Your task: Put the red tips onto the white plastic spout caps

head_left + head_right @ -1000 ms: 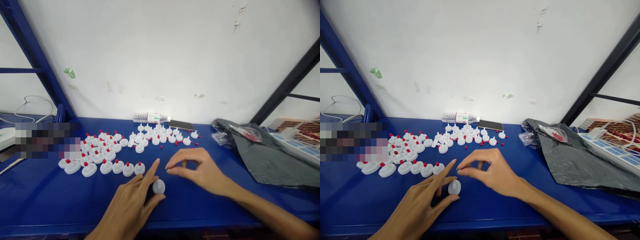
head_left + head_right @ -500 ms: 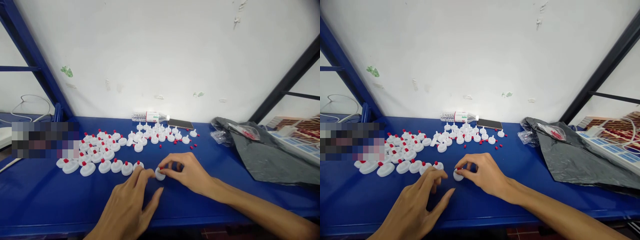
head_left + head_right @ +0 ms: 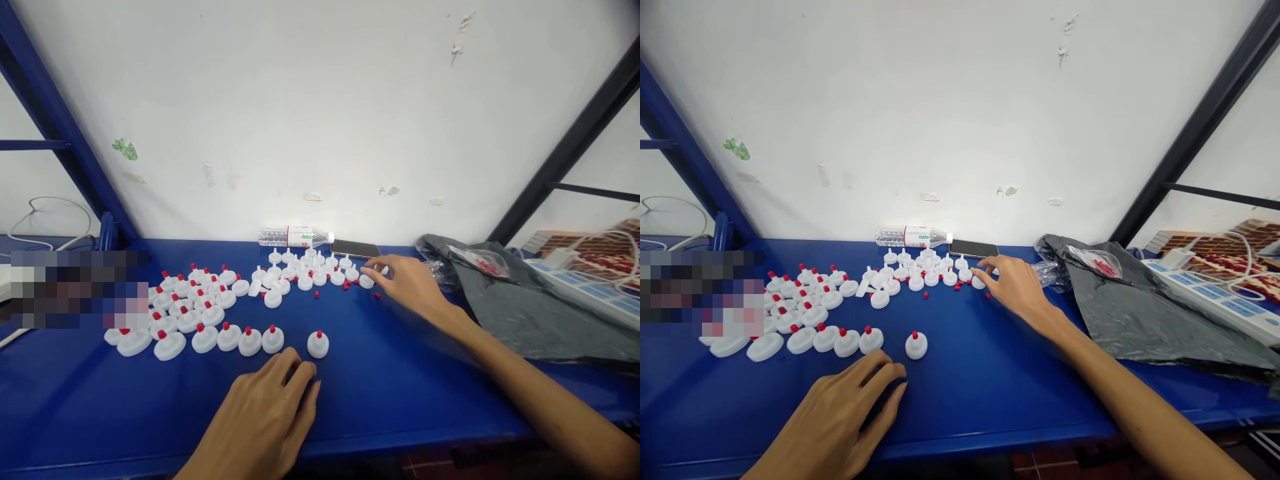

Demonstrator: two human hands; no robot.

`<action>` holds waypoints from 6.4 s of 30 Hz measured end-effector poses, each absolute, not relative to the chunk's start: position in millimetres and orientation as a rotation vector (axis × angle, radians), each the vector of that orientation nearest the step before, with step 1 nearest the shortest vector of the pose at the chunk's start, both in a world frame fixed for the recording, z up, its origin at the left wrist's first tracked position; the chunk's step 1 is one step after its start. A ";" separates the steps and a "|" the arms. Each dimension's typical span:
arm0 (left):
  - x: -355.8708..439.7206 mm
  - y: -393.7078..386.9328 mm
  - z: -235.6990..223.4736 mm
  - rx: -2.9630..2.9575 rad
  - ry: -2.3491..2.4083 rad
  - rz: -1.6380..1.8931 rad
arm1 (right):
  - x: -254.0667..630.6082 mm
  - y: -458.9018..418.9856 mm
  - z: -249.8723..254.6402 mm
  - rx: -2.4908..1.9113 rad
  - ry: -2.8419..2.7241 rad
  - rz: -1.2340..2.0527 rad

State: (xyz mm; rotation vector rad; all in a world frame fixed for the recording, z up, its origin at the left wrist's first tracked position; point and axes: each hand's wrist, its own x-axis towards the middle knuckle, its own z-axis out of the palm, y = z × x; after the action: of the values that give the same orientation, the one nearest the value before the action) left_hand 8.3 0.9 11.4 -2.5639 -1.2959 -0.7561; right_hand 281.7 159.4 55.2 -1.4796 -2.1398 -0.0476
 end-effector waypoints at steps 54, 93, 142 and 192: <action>10.3 0.7 22.6 -2.373 -1.105 -0.986 | 225.7 71.1 62.1 -0.613 -2.206 0.982; 8.2 -0.3 5.7 -2.388 -1.159 -0.996 | 318.6 203.3 42.2 -1.499 -2.088 -0.108; 10.5 0.1 10.3 -2.328 -1.159 -0.904 | 289.3 154.1 73.0 -1.116 -1.940 0.393; 11.5 4.1 10.0 -2.344 -1.044 -0.792 | 282.7 162.1 40.9 -1.121 -2.410 0.215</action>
State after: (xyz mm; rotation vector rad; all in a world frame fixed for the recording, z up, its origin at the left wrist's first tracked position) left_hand 11.5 4.1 10.0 -2.3441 -1.0436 -0.7923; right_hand 282.7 162.1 40.9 -1.1208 -2.4101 0.2151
